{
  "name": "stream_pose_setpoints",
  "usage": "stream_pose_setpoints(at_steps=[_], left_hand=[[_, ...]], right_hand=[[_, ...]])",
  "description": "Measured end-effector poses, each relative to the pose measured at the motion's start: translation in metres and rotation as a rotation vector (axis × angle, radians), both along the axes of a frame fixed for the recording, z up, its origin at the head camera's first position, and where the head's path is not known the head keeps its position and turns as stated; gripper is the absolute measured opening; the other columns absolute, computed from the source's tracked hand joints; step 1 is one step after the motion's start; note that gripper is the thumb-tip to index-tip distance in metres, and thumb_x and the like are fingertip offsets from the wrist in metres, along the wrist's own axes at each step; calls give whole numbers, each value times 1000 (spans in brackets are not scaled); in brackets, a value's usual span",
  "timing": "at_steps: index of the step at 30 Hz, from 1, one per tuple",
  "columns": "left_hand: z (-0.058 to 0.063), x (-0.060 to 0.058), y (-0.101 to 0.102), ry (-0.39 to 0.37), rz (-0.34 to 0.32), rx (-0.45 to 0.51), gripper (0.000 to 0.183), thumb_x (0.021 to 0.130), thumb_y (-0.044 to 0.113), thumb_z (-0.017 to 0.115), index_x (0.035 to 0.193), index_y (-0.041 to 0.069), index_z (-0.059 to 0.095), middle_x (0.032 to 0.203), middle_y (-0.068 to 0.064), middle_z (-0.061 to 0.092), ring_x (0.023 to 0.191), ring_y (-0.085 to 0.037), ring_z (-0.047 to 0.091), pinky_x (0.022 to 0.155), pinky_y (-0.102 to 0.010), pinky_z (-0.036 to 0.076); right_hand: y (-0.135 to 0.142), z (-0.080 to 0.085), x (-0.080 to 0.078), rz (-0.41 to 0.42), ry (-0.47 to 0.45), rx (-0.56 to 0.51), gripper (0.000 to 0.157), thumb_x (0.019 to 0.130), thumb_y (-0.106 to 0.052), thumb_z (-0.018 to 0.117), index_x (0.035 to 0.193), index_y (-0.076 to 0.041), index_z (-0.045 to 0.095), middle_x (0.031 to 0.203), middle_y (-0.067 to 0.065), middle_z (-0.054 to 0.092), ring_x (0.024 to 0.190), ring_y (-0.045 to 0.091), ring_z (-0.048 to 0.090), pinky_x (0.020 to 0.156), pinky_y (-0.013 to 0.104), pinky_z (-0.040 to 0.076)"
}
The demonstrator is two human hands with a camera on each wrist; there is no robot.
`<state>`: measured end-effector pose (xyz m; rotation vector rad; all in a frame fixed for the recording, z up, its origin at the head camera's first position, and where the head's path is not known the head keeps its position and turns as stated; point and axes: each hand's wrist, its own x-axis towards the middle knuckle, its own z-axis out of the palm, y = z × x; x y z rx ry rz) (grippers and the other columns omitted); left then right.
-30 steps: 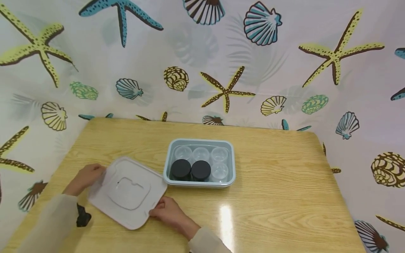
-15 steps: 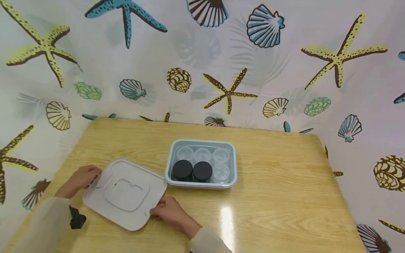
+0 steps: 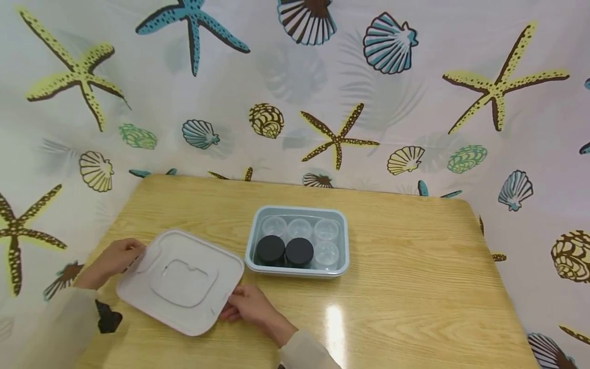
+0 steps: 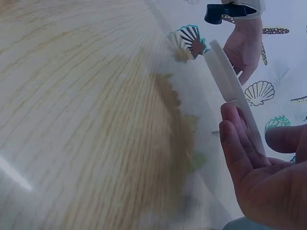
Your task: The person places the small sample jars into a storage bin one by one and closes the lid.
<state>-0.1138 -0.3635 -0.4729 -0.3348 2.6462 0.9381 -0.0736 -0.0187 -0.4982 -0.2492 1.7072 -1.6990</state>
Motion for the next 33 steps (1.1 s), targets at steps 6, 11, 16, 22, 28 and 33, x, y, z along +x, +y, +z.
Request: stream_pose_setpoints(at_steps=[6, 11, 16, 22, 28, 33], left_hand=[[8, 2, -2, 71, -55, -6, 37, 97, 17, 45, 114, -14, 53, 106, -31, 57, 90, -34, 58, 68, -35, 48], [17, 3, -4, 79, -78, 5, 33, 96, 12, 47, 114, -16, 52, 106, -33, 57, 90, -36, 59, 70, -38, 50], [25, 7, -3, 45, -55, 27, 34, 97, 11, 47, 116, -17, 50, 101, -30, 59, 80, -25, 58, 62, -32, 47], [31, 7, 4, -18, -51, 115, 40, 100, 17, 45, 124, -14, 46, 109, -28, 57, 86, -22, 58, 66, -32, 48], [31, 1, 15, -39, -51, 171, 45, 101, 22, 43, 130, -13, 43, 117, -28, 56, 92, -22, 60, 73, -34, 53], [35, -1, 29, 13, -94, 248, 45, 102, 21, 44, 130, -14, 44, 115, -27, 59, 89, -16, 62, 75, -34, 54]], right_hand=[[1, 5, -3, -17, 33, 0, 29, 97, -5, 44, 112, 8, 64, 94, 26, 69, 84, 31, 70, 72, 34, 56], [-1, 10, -2, -30, 47, -18, 28, 96, -4, 46, 112, 9, 65, 93, 28, 68, 82, 30, 70, 70, 33, 57], [-1, 15, 0, -44, 56, -25, 26, 95, -4, 48, 107, 10, 66, 91, 27, 69, 76, 22, 71, 68, 31, 57], [11, 20, -4, -128, 65, -34, 24, 95, -5, 51, 104, 11, 66, 87, 24, 69, 66, 10, 66, 65, 29, 56], [29, 24, -10, -221, 94, -66, 26, 93, -4, 55, 110, 13, 63, 90, 28, 69, 66, 10, 66, 67, 31, 57], [47, 27, -14, -302, 109, -60, 26, 90, -2, 59, 109, 15, 61, 88, 28, 69, 67, 10, 67, 67, 29, 57]])
